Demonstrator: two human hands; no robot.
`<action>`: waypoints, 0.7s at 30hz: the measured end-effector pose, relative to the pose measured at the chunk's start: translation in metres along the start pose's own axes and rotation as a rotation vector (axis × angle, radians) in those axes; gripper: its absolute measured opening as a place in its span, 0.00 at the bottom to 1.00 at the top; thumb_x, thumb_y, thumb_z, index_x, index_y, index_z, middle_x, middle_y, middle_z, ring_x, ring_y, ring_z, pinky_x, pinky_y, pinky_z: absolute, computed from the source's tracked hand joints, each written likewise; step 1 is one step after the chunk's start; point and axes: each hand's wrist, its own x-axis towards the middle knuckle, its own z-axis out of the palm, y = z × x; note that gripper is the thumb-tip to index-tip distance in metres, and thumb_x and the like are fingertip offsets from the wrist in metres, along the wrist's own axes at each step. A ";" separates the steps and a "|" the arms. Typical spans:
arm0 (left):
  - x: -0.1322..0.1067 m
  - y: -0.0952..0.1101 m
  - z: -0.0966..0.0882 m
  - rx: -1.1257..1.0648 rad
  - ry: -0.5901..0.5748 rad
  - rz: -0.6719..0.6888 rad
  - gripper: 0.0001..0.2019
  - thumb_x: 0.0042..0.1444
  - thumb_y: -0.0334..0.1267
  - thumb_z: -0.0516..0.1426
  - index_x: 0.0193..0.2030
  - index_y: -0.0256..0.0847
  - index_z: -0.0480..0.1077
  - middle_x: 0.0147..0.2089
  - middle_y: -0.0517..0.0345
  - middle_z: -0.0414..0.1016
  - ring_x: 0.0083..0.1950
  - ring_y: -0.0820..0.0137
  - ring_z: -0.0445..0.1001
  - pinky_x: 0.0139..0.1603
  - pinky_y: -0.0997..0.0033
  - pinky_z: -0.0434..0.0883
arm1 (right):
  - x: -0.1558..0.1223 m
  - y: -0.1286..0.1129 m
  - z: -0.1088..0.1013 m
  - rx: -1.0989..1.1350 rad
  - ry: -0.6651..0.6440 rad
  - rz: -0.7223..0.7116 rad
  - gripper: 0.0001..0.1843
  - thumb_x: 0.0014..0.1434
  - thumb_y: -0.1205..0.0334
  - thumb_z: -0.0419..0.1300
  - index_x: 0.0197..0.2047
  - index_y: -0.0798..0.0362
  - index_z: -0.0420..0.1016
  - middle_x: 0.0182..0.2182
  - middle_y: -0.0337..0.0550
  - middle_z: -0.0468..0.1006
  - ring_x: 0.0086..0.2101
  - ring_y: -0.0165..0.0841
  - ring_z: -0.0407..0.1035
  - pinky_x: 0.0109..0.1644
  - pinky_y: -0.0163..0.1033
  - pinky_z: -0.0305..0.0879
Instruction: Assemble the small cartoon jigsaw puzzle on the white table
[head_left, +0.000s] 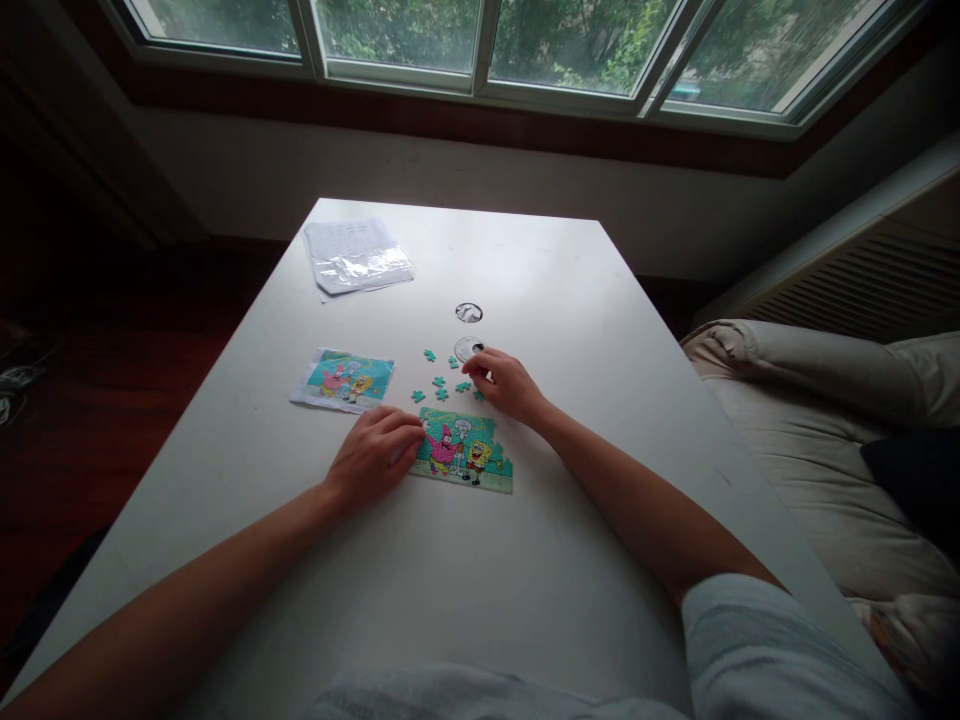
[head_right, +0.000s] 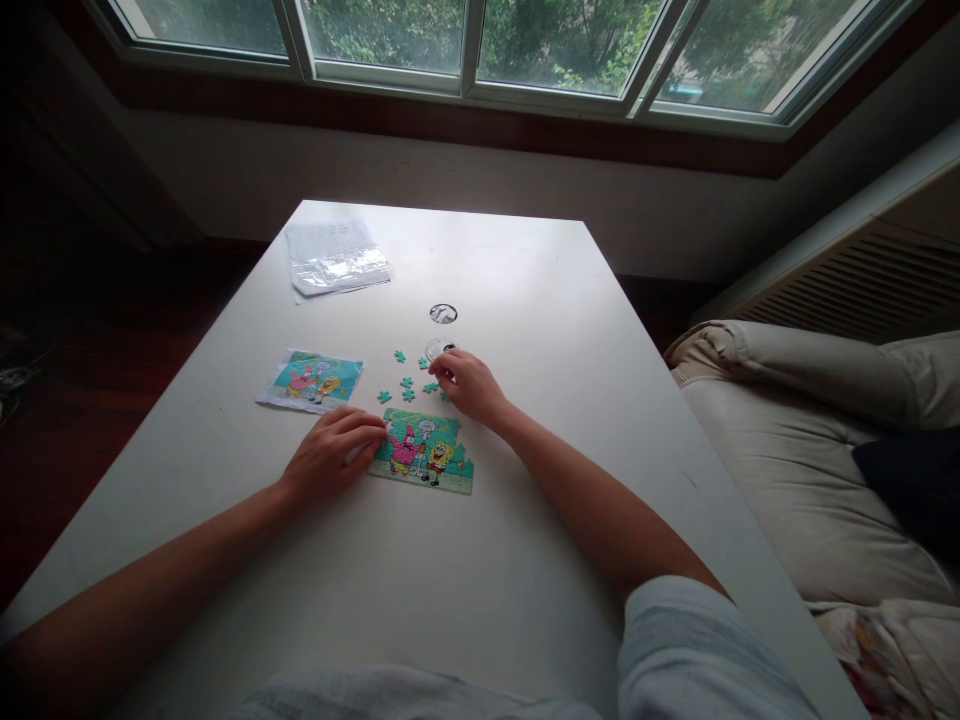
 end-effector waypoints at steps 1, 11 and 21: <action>0.000 0.000 0.000 0.000 -0.005 0.008 0.10 0.66 0.35 0.55 0.48 0.47 0.77 0.52 0.56 0.80 0.55 0.62 0.73 0.59 0.56 0.68 | 0.000 -0.001 0.000 -0.017 -0.001 -0.015 0.10 0.62 0.71 0.58 0.39 0.51 0.79 0.36 0.43 0.77 0.34 0.32 0.67 0.39 0.37 0.60; 0.000 0.001 -0.001 -0.005 -0.043 0.007 0.11 0.67 0.36 0.53 0.50 0.47 0.77 0.54 0.56 0.79 0.57 0.61 0.73 0.62 0.54 0.67 | -0.006 -0.018 0.016 -0.200 -0.117 -0.183 0.06 0.65 0.65 0.60 0.44 0.49 0.78 0.41 0.47 0.77 0.44 0.40 0.67 0.51 0.44 0.62; 0.001 0.002 -0.001 -0.015 -0.046 0.034 0.11 0.67 0.36 0.54 0.50 0.47 0.77 0.53 0.55 0.80 0.57 0.62 0.73 0.61 0.54 0.69 | 0.001 0.004 -0.013 -0.238 -0.169 -0.029 0.10 0.63 0.71 0.58 0.42 0.50 0.80 0.38 0.46 0.78 0.39 0.36 0.68 0.41 0.39 0.58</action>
